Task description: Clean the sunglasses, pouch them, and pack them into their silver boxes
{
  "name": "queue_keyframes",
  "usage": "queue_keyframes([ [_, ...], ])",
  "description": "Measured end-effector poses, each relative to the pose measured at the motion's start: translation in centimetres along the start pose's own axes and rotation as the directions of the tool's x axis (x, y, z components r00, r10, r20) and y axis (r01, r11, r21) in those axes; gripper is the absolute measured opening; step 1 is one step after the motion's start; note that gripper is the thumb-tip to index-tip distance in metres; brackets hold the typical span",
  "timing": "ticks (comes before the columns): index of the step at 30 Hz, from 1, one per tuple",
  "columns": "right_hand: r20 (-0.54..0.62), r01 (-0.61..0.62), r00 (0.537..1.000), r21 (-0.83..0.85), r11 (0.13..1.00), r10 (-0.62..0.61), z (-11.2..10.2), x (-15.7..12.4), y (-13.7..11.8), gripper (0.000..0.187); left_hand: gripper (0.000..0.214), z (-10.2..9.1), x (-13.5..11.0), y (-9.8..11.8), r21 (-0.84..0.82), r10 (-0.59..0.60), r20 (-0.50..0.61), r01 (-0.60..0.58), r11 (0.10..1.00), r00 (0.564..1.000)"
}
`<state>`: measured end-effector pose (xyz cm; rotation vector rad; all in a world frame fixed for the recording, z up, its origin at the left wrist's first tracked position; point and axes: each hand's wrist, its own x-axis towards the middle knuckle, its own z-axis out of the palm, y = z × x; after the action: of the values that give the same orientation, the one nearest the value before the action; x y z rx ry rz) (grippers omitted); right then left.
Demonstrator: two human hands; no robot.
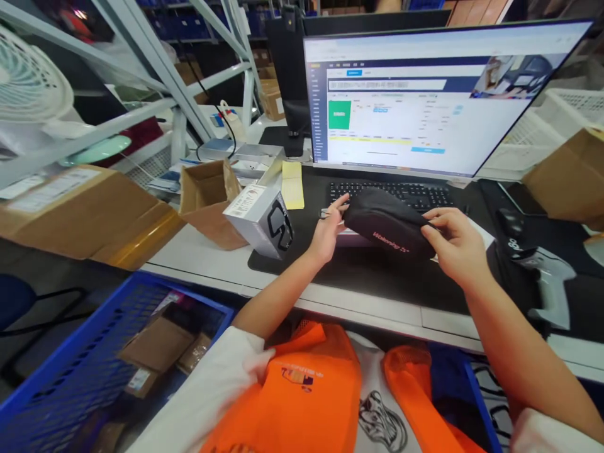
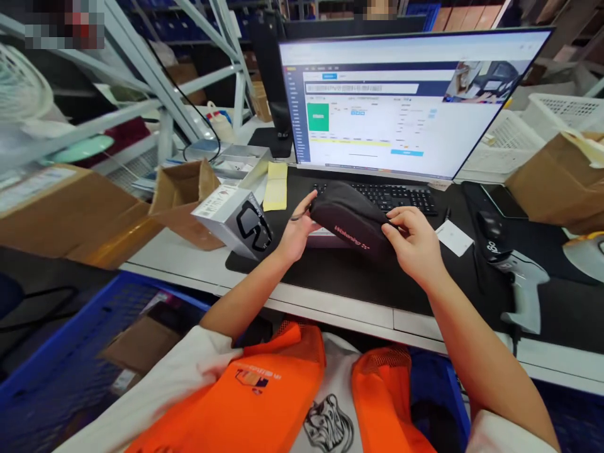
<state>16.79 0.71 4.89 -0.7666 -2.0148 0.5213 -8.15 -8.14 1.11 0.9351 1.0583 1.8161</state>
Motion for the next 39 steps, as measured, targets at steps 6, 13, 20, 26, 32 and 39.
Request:
queue_keyframes([
  [6, 0.149, -0.006, 0.989, 0.075, 0.997, -0.006, 1.9, 4.4, 0.3, 0.015, 0.091, -2.5, 3.0, 2.8, 0.356, 0.145, 0.268, -0.238, 0.904, 0.952],
  [13, 0.383, 0.032, 0.922, 0.084, 0.996, -0.062, 3.9, 7.8, -0.1, 0.014, 0.074, -4.6, 4.5, 4.0, 0.388, -0.035, 0.309, -0.093, 0.917, 0.95],
  [20, 0.268, -0.028, 0.963, -0.039, 0.999, 0.037, 4.2, 4.2, -3.9, 0.032, 0.036, -4.1, 5.3, 2.2, -0.102, -0.163, -0.247, 0.141, 0.985, 0.955],
  [26, 0.432, -0.371, 0.864, 0.201, 0.907, 0.257, 8.5, 3.6, -0.3, 0.075, 0.03, -3.1, 5.9, 2.7, -0.283, -0.362, -0.319, 0.277, 0.918, 0.876],
  [32, 0.267, -0.48, 0.876, 0.572, 0.666, 0.401, 10.3, 6.5, 3.4, 0.079, 0.031, -2.8, 5.0, 2.0, 0.019, -0.196, -0.24, 0.206, 0.978, 0.951],
  [39, 0.107, -0.476, 0.879, 0.285, 0.832, 0.466, 11.3, 4.5, 2.8, 0.084, 0.034, -3.7, 5.2, 1.8, 0.554, -0.006, -0.095, 0.058, 0.83, 0.995],
])
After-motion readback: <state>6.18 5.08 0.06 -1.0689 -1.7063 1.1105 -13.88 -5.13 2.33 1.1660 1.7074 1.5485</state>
